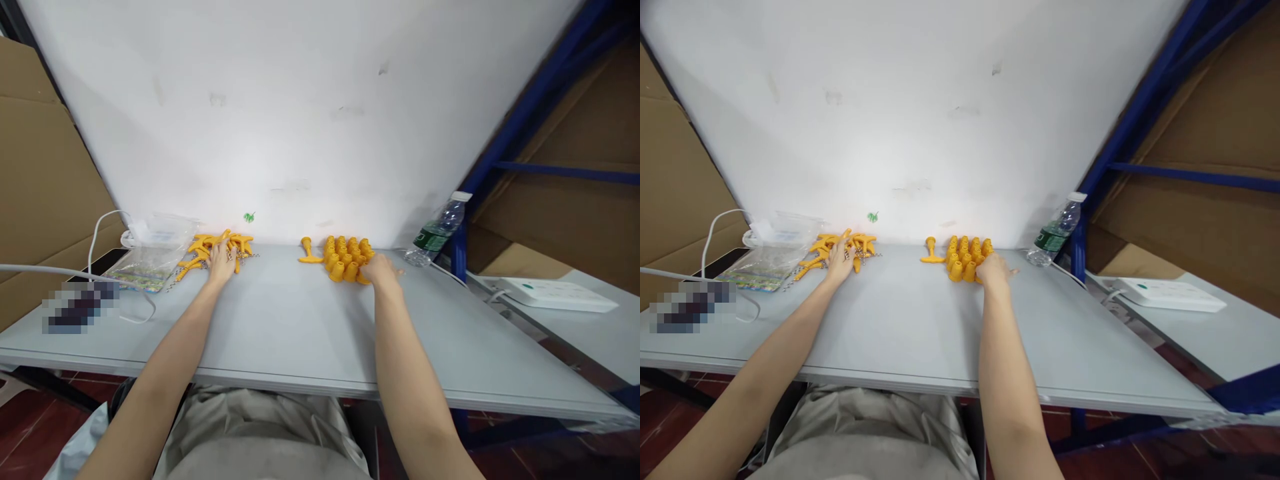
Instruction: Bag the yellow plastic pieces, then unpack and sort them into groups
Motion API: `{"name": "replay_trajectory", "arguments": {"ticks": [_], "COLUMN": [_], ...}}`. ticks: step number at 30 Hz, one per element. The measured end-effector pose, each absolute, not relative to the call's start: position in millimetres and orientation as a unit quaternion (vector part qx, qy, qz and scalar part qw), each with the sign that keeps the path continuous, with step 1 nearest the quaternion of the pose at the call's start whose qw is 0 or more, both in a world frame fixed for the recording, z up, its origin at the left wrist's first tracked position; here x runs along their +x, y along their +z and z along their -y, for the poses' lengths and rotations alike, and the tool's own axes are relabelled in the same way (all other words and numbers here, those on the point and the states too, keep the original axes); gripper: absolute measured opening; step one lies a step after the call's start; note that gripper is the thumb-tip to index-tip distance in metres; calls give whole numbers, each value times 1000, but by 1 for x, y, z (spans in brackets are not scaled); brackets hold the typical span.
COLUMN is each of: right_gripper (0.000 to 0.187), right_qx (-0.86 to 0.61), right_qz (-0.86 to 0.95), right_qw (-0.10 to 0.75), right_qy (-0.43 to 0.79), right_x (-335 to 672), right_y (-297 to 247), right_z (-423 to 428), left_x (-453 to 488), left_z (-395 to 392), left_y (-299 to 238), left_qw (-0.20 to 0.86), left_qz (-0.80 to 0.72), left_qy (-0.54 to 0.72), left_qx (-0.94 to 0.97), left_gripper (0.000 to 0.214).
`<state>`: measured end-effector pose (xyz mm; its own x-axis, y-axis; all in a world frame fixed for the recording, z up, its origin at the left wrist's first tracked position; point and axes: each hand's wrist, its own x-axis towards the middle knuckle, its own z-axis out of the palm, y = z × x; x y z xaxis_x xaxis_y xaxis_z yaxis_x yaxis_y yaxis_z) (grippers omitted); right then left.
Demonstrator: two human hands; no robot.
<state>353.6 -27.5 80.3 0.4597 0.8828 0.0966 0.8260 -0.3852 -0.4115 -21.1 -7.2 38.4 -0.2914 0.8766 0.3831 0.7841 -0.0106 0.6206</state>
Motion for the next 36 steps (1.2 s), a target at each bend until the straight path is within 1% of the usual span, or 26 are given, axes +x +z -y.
{"name": "replay_trajectory", "arguments": {"ticks": [3, 10, 13, 15, 17, 19, 22, 26, 29, 32, 36], "right_gripper": [38, 36, 34, 31, 29, 29, 30, 42, 50, 49, 43], "right_qx": [-855, -852, -840, -798, -741, -695, -649, -656, -673, -660, -581], "right_qz": [481, 483, 487, 523, 580, 640, 707, 722, 718, 734, 799], "right_qw": [170, 183, 239, 294, 323, 307, 247, 174, 135, 127, 149], "right_qy": [94, 84, 6, -59, -99, -116, -134, -137, -119, -100, -38], "right_x": [353, 354, 347, 336, 320, 301, 271, 247, 241, 240, 237], "right_y": [80, 81, 85, 87, 85, 79, 62, 38, 30, 30, 35], "right_z": [26, 27, 30, 31, 29, 27, 22, 17, 14, 15, 19], "left_x": [-21, -24, -25, -27, -28, -30, -33, -35, -35, -34, -33], "left_z": [8, 4, 1, 0, -2, -3, -6, -8, -8, -7, -6], "left_y": [38, 27, 23, 22, 21, 20, 17, 14, 13, 15, 17], "left_qw": [62, 57, 51, 44, 38, 33, 21, 16, 21, 43, 74], "left_qz": [-701, -711, -713, -711, -706, -699, -692, -687, -686, -691, -692], "left_qy": [373, 312, 287, 282, 286, 298, 318, 319, 305, 278, 261], "left_qx": [605, 628, 638, 642, 647, 649, 648, 653, 660, 666, 669], "left_gripper": [49, 59, 71, 81, 88, 90, 89, 83, 81, 78, 69]}}
